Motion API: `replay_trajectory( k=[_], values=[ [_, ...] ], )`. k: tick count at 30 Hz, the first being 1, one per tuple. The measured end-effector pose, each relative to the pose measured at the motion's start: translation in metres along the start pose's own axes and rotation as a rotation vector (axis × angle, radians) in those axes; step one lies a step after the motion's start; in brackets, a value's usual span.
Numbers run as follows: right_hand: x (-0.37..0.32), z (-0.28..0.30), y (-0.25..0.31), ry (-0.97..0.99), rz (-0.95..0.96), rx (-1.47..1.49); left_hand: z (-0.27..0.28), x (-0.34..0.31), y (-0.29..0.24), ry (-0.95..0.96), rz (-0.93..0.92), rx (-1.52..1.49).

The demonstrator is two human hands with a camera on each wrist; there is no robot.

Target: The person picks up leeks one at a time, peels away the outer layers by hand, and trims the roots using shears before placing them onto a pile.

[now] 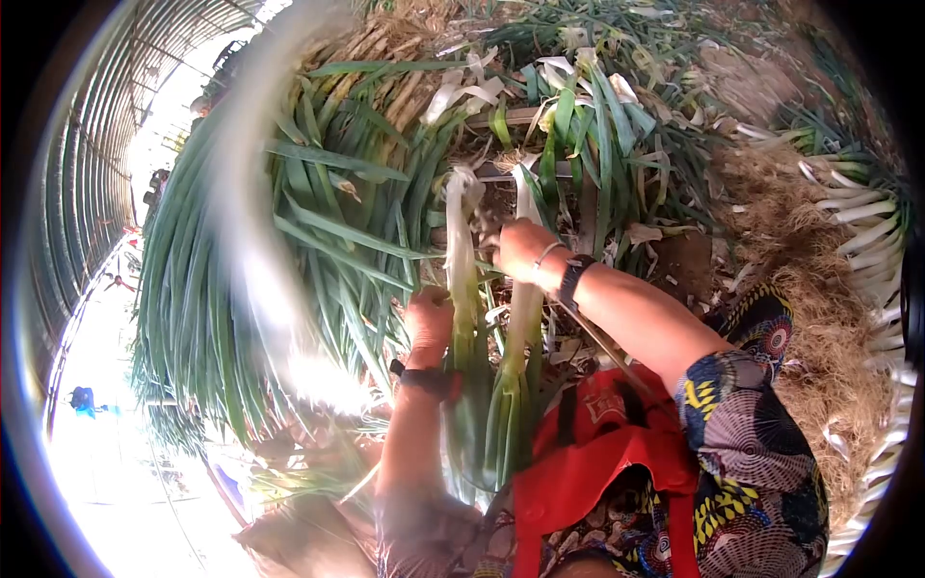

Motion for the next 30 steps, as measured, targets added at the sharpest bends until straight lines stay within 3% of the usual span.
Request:
replay_trajectory(
  k=[1,5,8,10,13,16,19,20,22,24,26,28,30],
  values=[
    [0.002,0.005,-0.003,-0.039,0.010,-0.131,0.000,0.001,-0.004,0.036,0.037,-0.060],
    [-0.049,-0.004,0.003,0.268,0.103,-0.068,-0.004,0.004,-0.021,0.166,0.045,0.082],
    [-0.093,-0.008,0.010,0.429,0.143,-0.097,-0.008,0.008,-0.020,0.261,0.152,0.120],
    [-0.087,-0.012,0.011,0.283,0.252,-0.007,-0.016,0.013,-0.020,0.316,0.173,0.146],
    [-0.032,-0.017,-0.002,0.199,0.125,-0.001,-0.035,0.021,-0.016,0.358,0.151,0.138],
    [-0.010,0.006,-0.008,-0.079,0.079,-0.011,-0.037,0.026,-0.015,0.461,0.148,0.047],
    [-0.067,0.005,0.005,0.256,0.131,-0.022,-0.036,0.017,-0.006,0.555,0.140,-0.211],
    [-0.089,0.009,0.011,0.310,0.153,0.015,-0.005,0.009,-0.032,0.569,0.138,-0.215],
    [-0.111,-0.001,0.008,0.348,0.253,-0.044,-0.005,0.007,-0.017,0.441,0.183,-0.305],
    [-0.110,0.004,0.011,0.322,0.221,0.010,-0.015,0.009,-0.003,0.501,0.230,-0.390],
    [-0.097,0.014,0.011,0.309,0.078,0.077,-0.002,0.003,-0.016,0.553,0.255,-0.435],
    [-0.090,0.021,0.010,0.143,0.176,0.022,0.038,-0.014,-0.056,0.596,0.261,-0.449],
    [-0.113,0.019,0.016,0.215,0.187,0.036,0.042,-0.022,-0.056,0.565,0.243,-0.445]
  ],
)
Point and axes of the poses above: each hand's wrist, its own x-axis towards the middle knuckle, its own z-axis out of the back of the hand, y = z × x, the point moved 7 cm from there along x, towards the middle knuckle, and after that the axes turned 5 degrees about x, right-handed, at the moved point
